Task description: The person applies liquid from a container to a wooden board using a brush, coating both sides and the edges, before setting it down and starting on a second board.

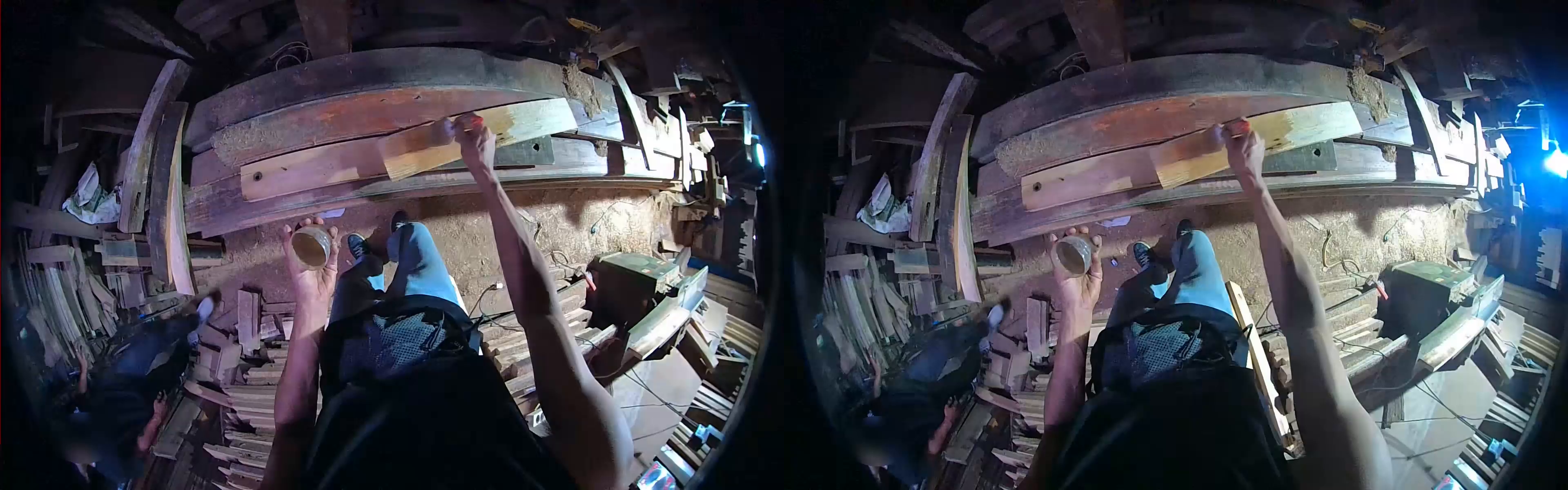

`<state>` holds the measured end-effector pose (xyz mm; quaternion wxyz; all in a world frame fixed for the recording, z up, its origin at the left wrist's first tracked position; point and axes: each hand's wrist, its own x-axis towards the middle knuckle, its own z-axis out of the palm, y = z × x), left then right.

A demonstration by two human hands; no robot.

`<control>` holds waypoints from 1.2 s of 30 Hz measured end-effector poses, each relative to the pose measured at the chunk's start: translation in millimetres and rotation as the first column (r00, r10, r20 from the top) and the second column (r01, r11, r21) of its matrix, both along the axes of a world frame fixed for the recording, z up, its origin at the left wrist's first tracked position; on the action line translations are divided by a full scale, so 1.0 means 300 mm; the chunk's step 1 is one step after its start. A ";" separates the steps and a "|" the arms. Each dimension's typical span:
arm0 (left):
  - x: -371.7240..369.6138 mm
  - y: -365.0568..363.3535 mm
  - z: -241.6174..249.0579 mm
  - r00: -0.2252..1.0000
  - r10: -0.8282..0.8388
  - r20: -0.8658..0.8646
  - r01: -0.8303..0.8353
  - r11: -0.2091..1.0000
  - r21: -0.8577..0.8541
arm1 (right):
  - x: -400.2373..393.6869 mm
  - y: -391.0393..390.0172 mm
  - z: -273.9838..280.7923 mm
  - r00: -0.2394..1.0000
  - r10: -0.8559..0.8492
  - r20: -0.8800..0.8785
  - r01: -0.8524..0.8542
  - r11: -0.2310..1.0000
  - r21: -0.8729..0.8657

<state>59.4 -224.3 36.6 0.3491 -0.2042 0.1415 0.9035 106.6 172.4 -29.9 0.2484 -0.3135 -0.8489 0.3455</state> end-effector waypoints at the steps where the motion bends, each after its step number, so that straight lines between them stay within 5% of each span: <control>1: 0.003 -0.010 -0.008 1.000 -0.003 -0.001 0.003 1.000 0.001 | 0.014 0.029 0.044 0.996 -0.044 0.073 0.038 0.996 0.085; 3: 0.001 -0.009 -0.011 0.999 -0.025 -0.032 0.025 1.000 0.005 | 0.004 0.021 0.122 1.000 -0.007 -0.010 0.008 0.988 0.153; 6: -0.009 -0.004 -0.023 0.999 -0.038 -0.031 0.039 0.999 0.017 | -0.053 -0.068 0.146 0.986 0.062 0.156 -0.112 0.935 0.337; 10: -0.008 0.005 -0.002 0.999 -0.041 -0.004 0.041 0.997 -0.058 | -0.148 -0.283 0.077 0.927 0.263 0.269 -0.337 0.897 0.287; 14: -0.007 0.043 0.038 0.998 -0.061 -0.031 0.057 0.991 -0.120 | -0.220 -0.352 0.097 0.951 0.302 0.065 -0.300 0.953 -0.044; 16: -0.014 0.045 0.015 0.990 -0.099 -0.101 0.088 0.991 -0.102 | -0.237 -0.337 0.100 0.981 0.155 -0.119 -0.186 0.928 -0.323; 19: -0.012 0.061 0.019 0.997 -0.070 -0.042 0.067 0.994 -0.087 | -0.172 -0.262 -0.003 0.987 0.083 -0.141 -0.141 0.867 -0.478; 20: -0.012 0.062 0.013 0.997 -0.071 -0.035 0.068 0.994 -0.079 | -0.138 -0.202 -0.083 0.976 0.158 -0.147 -0.188 0.957 -0.219; 21: -0.013 0.065 0.014 0.997 -0.072 -0.036 0.068 0.994 -0.083 | -0.103 -0.156 -0.077 0.991 0.133 -0.001 -0.130 0.968 -0.216; 22: -0.015 0.070 0.014 0.996 -0.075 -0.041 0.072 0.996 -0.058 | -0.079 -0.126 -0.046 0.995 0.076 -0.072 -0.090 0.969 -0.230; 23: -0.014 0.072 0.015 0.996 -0.076 -0.044 0.075 0.997 -0.034 | -0.053 -0.087 0.011 0.994 0.034 0.108 -0.027 0.997 -0.073; 24: -0.012 0.073 0.016 0.996 -0.074 -0.042 0.072 0.997 -0.039 | -0.038 -0.028 -0.008 1.000 0.025 0.014 -0.025 1.000 -0.006; 25: -0.010 0.075 0.016 0.996 -0.074 -0.040 0.073 0.997 -0.027 | -0.030 0.013 0.038 0.951 -0.073 0.300 0.050 0.995 0.084; 27: -0.011 0.086 0.016 0.997 -0.072 -0.041 0.071 0.997 -0.015 | -0.016 0.031 0.162 1.000 -0.006 0.024 0.002 0.986 0.166; 30: -0.002 0.095 0.017 0.997 -0.075 -0.010 0.075 0.997 0.003 | -0.020 0.013 0.211 0.994 0.020 0.111 -0.055 0.947 0.316; 33: 0.013 0.106 0.021 0.997 -0.077 -0.003 0.077 0.996 -0.034 | -0.035 -0.117 0.101 0.949 0.140 0.281 -0.238 0.905 0.351; 35: 0.015 0.117 0.025 0.996 -0.088 0.006 0.088 0.996 -0.033 | -0.046 -0.236 0.022 0.923 0.306 0.232 -0.378 0.833 0.404; 36: 0.016 0.122 0.034 0.995 -0.098 -0.019 0.097 0.995 -0.031 | -0.062 -0.306 0.054 0.922 0.295 0.251 -0.362 0.889 0.282</control>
